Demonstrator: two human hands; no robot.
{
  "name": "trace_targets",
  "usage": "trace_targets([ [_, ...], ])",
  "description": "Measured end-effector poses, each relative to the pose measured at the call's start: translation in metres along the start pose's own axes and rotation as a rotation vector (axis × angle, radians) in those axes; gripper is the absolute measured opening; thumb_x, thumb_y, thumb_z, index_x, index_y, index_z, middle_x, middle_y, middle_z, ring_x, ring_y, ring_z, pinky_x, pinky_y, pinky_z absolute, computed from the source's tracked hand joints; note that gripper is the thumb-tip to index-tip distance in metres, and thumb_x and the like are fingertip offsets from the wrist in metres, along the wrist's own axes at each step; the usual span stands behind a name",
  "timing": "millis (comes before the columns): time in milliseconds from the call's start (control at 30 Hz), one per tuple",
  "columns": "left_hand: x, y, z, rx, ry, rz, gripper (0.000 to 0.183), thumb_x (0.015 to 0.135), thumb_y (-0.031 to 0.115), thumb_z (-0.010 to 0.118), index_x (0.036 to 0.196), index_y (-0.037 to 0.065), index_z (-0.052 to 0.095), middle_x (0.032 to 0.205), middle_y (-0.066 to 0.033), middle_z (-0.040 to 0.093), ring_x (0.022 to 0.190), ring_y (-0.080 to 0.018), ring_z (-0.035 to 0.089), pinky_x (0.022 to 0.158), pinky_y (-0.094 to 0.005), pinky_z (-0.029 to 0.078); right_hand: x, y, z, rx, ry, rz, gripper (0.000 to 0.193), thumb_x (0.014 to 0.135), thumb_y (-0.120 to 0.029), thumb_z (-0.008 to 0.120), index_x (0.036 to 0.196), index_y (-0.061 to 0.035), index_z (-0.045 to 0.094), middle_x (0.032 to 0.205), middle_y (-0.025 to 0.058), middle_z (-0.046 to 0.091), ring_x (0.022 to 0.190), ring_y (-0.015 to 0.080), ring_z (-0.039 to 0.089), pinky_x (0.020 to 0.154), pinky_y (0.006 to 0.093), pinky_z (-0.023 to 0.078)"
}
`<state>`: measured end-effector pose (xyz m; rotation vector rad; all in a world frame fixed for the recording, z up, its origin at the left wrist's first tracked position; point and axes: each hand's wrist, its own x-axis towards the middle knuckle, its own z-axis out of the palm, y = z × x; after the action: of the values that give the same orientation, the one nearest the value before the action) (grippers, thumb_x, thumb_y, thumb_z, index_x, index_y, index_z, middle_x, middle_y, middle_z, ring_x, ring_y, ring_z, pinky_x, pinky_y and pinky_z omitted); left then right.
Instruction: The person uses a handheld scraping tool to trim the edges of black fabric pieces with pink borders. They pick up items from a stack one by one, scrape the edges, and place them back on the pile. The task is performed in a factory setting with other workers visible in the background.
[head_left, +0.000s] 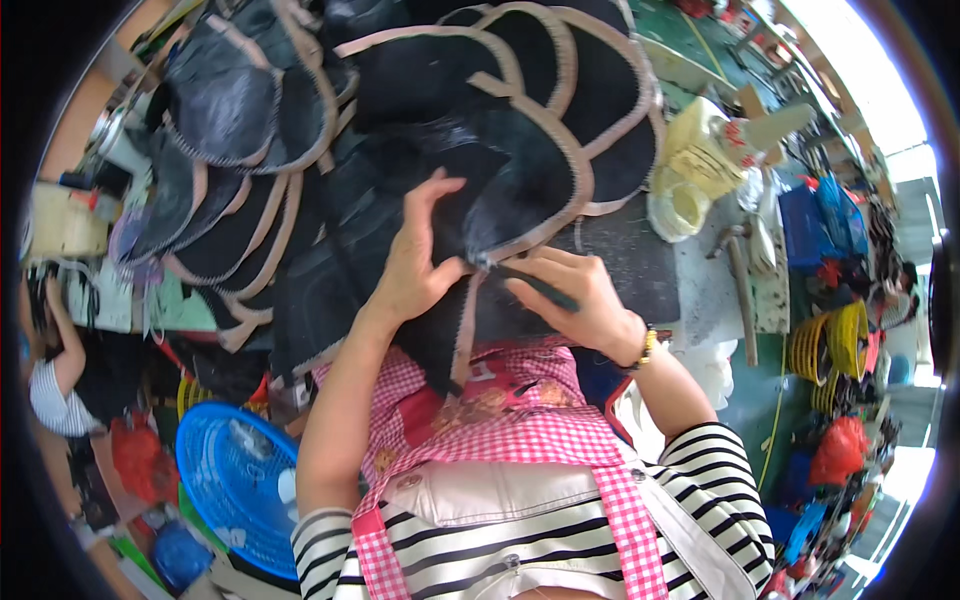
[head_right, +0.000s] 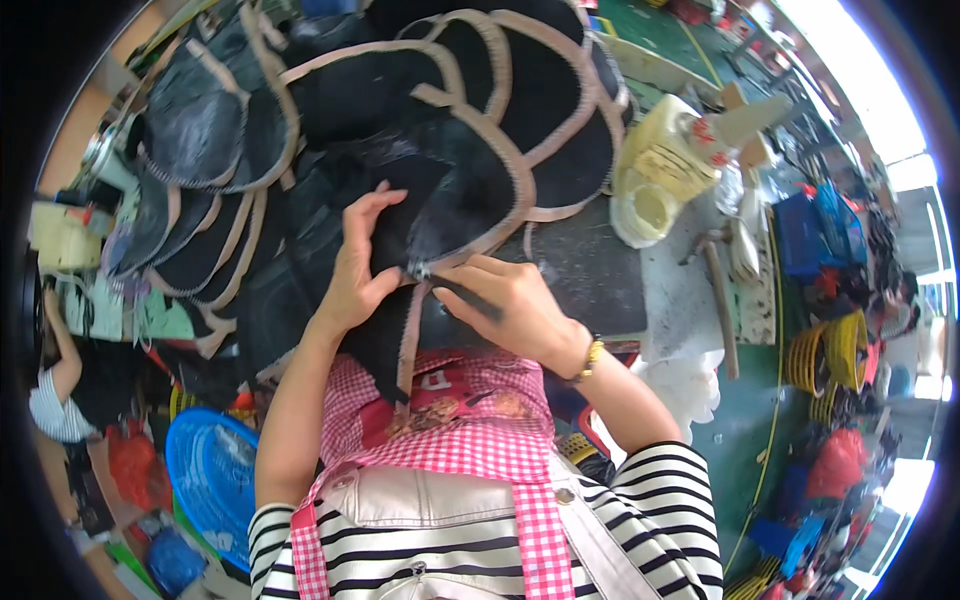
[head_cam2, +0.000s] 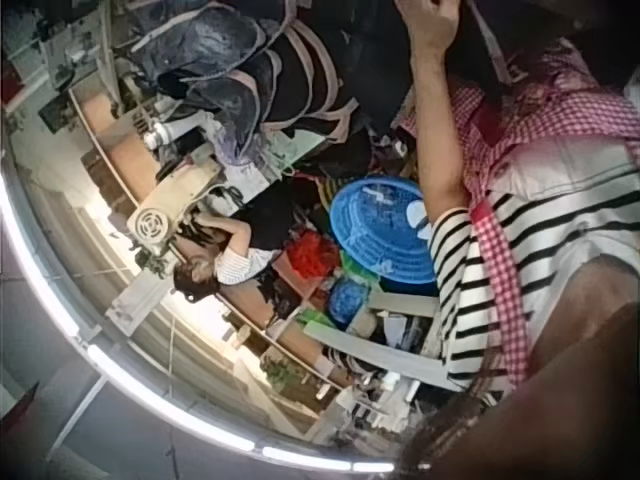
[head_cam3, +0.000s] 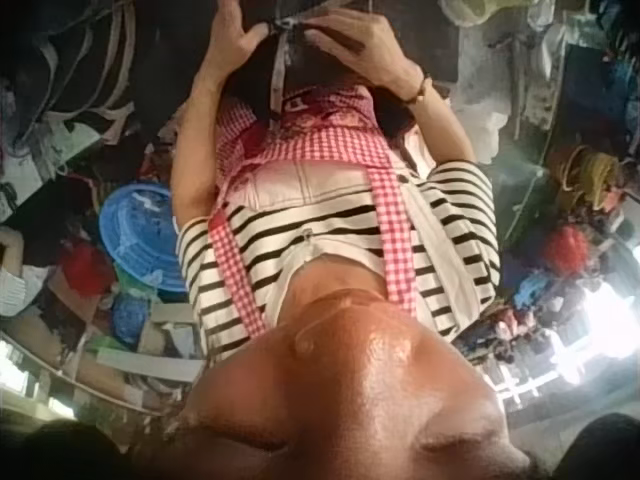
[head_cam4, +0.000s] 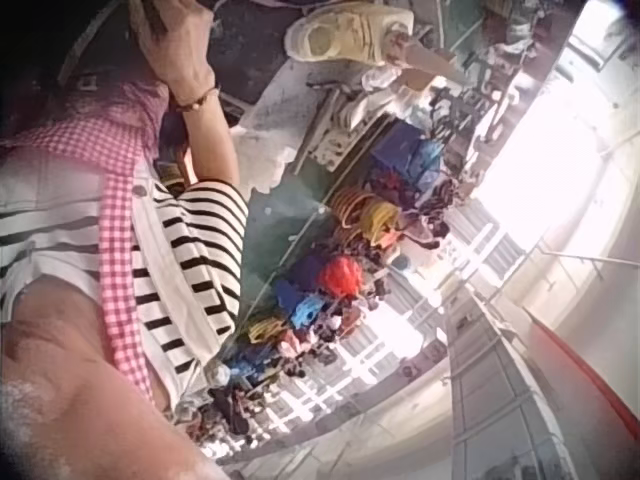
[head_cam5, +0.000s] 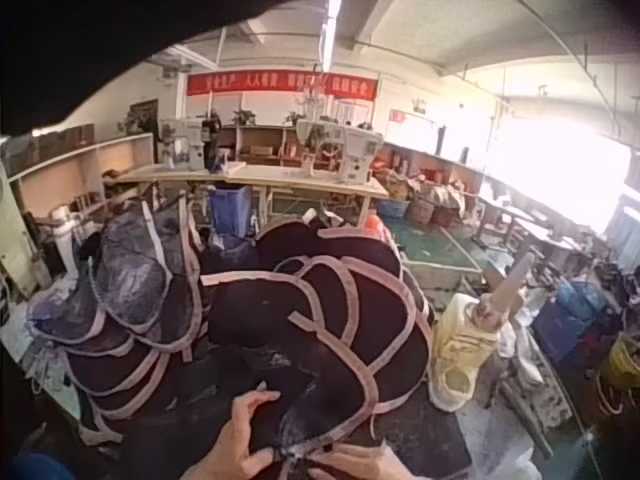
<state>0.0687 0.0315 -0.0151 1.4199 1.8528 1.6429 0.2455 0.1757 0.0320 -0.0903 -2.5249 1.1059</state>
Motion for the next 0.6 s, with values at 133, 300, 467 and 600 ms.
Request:
trace_targets([
  [133, -0.003, -0.007, 0.006, 0.113, 0.021, 0.061, 0.075, 0.064, -0.004, 0.05, 0.138, 0.001, 0.034, 0.144, -0.0187, 0.04, 0.148, -0.0378, 0.02, 0.121, -0.0456, 0.014, -0.011, -0.007, -0.105, 0.116, 0.572, 0.393, 0.014, 0.084, -0.006, 0.072, 0.097, -0.0013, 0.071, 0.083, 0.0018, 0.068, 0.066, 0.0054, 0.06, 0.059, 0.0245, 0.05],
  [300, 0.029, -0.007, 0.029, 0.321, 0.082, 0.188, 0.071, 0.063, -0.006, 0.048, 0.133, 0.001, 0.038, 0.14, -0.0205, 0.045, 0.145, -0.0417, 0.026, 0.12, -0.0489, 0.016, -0.034, 0.054, -0.155, -0.521, 0.492, 0.478, 0.019, 0.088, -0.016, 0.071, 0.094, 0.0013, 0.07, 0.081, 0.01, 0.072, 0.065, 0.0163, 0.066, 0.063, 0.0299, 0.05],
  [467, 0.001, 0.033, 0.004, 0.487, 0.148, 0.207, 0.042, 0.068, 0.001, 0.064, 0.11, 0.004, 0.06, 0.121, -0.0166, 0.056, 0.123, -0.0368, 0.051, 0.104, -0.0496, 0.038, -0.08, 0.056, -0.153, -0.276, 0.792, 0.596, 0.021, 0.094, -0.022, 0.066, 0.096, -0.0022, 0.073, 0.074, 0.0021, 0.066, 0.06, 0.0075, 0.06, 0.048, 0.0221, 0.045],
  [600, -0.077, 0.05, -0.032, 1.007, 0.052, 0.059, 0.028, 0.076, 0.015, 0.071, 0.104, 0.009, 0.069, 0.117, -0.0086, 0.06, 0.114, -0.0286, 0.055, 0.103, -0.0487, 0.036, -0.07, 0.031, -0.139, 0.164, 0.538, 0.65, 0.037, 0.095, -0.034, 0.063, 0.095, 0.0021, 0.071, 0.074, 0.0044, 0.067, 0.053, 0.0075, 0.06, 0.046, 0.0196, 0.042],
])
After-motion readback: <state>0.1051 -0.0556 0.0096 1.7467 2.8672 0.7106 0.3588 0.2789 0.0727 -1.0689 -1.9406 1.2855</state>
